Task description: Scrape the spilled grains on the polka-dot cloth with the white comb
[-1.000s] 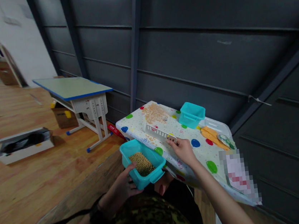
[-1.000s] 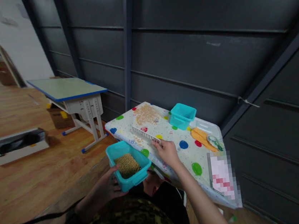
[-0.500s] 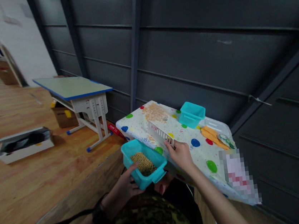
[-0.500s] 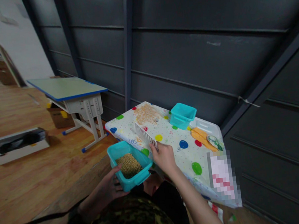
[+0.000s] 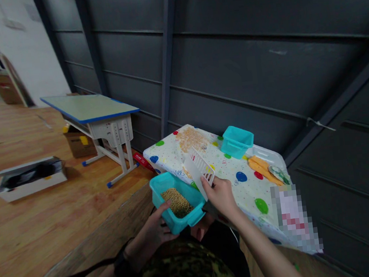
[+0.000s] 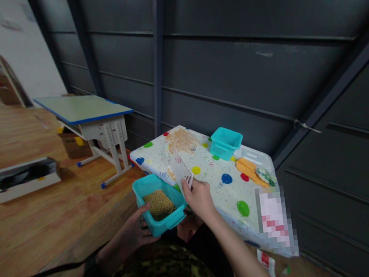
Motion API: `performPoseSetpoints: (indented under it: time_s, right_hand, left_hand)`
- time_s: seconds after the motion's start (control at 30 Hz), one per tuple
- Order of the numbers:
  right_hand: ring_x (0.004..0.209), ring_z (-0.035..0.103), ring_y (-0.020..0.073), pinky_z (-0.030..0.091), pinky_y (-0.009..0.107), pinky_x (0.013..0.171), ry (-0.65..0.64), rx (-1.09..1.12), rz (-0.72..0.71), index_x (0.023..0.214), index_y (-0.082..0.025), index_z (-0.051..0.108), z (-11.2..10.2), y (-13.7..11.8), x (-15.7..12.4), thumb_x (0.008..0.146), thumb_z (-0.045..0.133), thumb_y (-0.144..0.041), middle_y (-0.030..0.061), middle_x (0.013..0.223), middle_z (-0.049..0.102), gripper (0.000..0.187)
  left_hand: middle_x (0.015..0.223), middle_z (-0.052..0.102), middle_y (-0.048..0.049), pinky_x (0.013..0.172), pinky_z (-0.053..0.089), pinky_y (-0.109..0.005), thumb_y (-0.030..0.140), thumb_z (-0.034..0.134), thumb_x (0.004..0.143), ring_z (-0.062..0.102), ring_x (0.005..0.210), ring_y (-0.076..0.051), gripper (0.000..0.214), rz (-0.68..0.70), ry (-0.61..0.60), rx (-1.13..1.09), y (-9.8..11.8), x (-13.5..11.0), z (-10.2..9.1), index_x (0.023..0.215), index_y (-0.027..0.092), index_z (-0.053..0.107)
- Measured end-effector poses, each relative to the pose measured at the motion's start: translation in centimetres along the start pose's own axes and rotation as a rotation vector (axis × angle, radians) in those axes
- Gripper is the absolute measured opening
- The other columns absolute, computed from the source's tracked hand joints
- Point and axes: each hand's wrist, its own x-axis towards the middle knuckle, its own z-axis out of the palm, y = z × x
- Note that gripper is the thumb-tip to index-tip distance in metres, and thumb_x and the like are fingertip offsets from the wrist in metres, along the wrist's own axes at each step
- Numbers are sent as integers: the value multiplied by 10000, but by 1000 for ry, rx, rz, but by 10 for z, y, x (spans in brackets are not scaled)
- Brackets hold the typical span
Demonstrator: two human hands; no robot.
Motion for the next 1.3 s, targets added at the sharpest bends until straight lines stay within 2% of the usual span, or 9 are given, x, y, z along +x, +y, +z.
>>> performPoseSetpoints:
  time_s: [0.3,0.5,0.67,0.8,1.0,1.3]
  right_hand:
    - [478,628,189,389,270,531,-10,19,-27,632,-213,683,-4,-7,-7,1049,462,-532,88,567,705,570]
    - [543,688,210,424,267,556,26,48,-57,639,-211,702,-3,-11,-11,1047,463,-505,102,617,741,557]
    - [461,614,178,395,260,516,30,47,-70,614,-214,682,-5,-14,-14,1062,464,-532,70,543,693,591]
    - [428,592,158,366,254,493,86,55,-111,603,-208,660,-6,-17,-17,1072,480,-496,56,529,680,579]
    - [426,606,150,367,247,495,136,64,-184,587,-208,623,-7,-24,-23,1067,518,-393,38,517,668,525]
    - [413,584,140,358,242,473,156,70,-203,579,-202,617,-10,-27,-25,1047,549,-340,18,489,633,493]
  left_hand:
    - [1222,744,-197,741,627,-414,516,638,977,755,831,-279,570,-13,4,-6,2,0,-2,1372,107,599]
    - [1276,733,-198,766,640,-428,525,635,973,767,878,-292,547,-3,-1,2,3,5,-6,1346,127,609]
    - [1235,755,-178,804,656,-459,523,659,960,781,933,-321,542,8,-7,-14,1,9,-11,1353,155,595]
    - [1205,765,-179,775,663,-458,509,677,949,776,862,-305,527,-1,12,-19,0,12,-11,1319,141,611]
    - [1247,751,-189,774,656,-447,510,650,968,776,901,-312,512,-4,23,-20,3,8,-8,1309,129,624]
    - [1206,758,-199,756,643,-427,483,631,987,770,847,-292,523,-12,8,-23,7,-2,-4,1348,105,610]
